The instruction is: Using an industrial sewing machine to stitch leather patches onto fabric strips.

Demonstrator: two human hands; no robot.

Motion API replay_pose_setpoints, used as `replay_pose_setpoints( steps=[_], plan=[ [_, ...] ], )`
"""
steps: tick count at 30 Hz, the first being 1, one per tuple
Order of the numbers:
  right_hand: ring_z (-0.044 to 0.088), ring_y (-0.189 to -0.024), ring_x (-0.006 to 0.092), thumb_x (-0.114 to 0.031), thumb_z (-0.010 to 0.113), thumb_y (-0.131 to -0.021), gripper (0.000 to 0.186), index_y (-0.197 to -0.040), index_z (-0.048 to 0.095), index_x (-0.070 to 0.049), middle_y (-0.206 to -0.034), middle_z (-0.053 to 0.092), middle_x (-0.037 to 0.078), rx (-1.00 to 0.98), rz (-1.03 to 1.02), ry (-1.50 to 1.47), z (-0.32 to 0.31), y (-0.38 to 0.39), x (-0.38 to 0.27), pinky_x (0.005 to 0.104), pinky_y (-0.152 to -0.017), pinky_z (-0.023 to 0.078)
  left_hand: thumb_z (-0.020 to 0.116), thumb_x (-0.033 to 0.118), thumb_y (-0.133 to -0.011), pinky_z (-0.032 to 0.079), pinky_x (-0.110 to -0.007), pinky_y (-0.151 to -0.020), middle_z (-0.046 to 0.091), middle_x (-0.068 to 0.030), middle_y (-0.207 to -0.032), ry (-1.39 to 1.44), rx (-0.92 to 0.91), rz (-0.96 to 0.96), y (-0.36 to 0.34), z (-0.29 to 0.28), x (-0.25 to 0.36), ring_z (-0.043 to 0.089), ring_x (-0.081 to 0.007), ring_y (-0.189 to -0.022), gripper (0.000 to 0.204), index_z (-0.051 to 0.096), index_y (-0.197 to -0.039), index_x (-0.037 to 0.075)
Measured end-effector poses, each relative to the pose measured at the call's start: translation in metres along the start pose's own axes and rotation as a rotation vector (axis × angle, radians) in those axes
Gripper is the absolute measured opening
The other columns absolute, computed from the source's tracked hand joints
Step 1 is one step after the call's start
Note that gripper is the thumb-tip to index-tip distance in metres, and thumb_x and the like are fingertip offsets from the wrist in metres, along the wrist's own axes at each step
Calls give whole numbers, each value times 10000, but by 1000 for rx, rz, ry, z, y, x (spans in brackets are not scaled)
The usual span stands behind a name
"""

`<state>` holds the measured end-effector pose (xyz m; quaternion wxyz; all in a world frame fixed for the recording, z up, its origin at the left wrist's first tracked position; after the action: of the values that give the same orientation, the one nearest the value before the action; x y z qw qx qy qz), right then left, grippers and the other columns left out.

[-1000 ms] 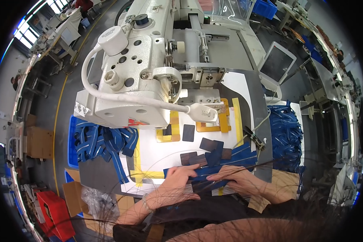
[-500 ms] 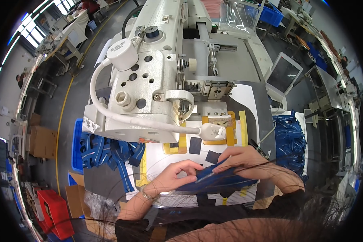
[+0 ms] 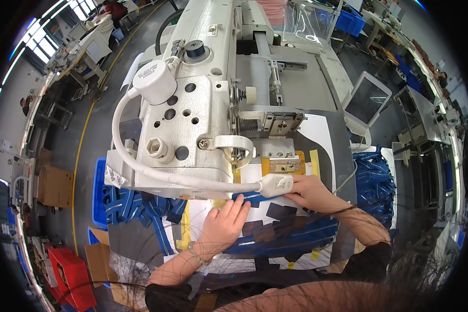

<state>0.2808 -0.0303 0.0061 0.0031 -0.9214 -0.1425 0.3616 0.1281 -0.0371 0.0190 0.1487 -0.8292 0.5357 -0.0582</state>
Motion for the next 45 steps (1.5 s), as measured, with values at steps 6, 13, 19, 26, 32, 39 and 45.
replay_pose_setpoints(
  steps=[6,13,19,26,32,39,45],
  plan=[
    [604,-704,228,-147,610,-791,114,-896,650,-125,-889,584,11,76,5,137,7,-2,4,339,-593,486,605,406,-780,300,-301,-657,585,-75,-1087,0,-76,-148,9,11,-4,518,-162,-970,508,570,-1194,114],
    [613,-720,237,-156,632,-769,163,-926,648,-115,-967,600,19,64,30,108,11,-7,-3,339,-608,499,595,457,-789,384,-402,-758,514,-129,-1214,79,-247,-270,22,33,-12,459,-252,-1112,555,528,-1218,112],
    [604,-774,280,-120,639,-749,267,-1015,652,-138,-1027,608,59,-16,171,12,-11,2,-1,376,-686,491,590,476,-790,382,-401,-751,516,-125,-1205,72,-232,-251,17,31,-13,454,-271,-1128,585,510,-1231,100],
    [517,-721,163,-9,628,-691,460,-1107,653,-204,-771,523,46,-195,293,233,-61,22,5,267,-748,313,583,548,-748,256,-336,-726,545,-15,-1033,-50,-162,-237,18,27,-14,472,-154,-954,649,515,-1255,149],
    [507,-874,169,-30,654,-690,415,-1062,670,-212,-902,530,37,-126,166,583,-62,30,8,338,-867,315,592,552,-744,260,-357,-743,535,-1,-1007,-35,-169,-260,17,30,-15,444,-163,-926,681,483,-1300,173],
    [522,-926,192,-66,719,-623,454,-1058,646,-174,-965,526,36,55,197,729,-58,23,-1,396,-892,325,585,572,-748,253,-378,-786,527,-3,-964,-40,-204,-281,23,31,-17,436,-179,-912,704,471,-1317,172],
    [568,-940,197,-166,646,-725,373,-1077,600,-52,-973,586,41,-78,-280,428,43,10,-45,355,-849,424,596,546,-759,371,-495,-813,386,-219,-1359,94,-223,-284,24,35,-13,437,-371,-1146,624,520,-1203,114]
  ],
)
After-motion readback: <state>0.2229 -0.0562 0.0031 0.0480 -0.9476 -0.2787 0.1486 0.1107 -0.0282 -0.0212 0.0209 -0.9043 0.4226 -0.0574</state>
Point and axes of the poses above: each hand's wrist, its own y-axis away from the middle knuckle, its own z-axis out of the palm, x = y × z, the point moved 10 cm from there along -y, towards the middle knuckle
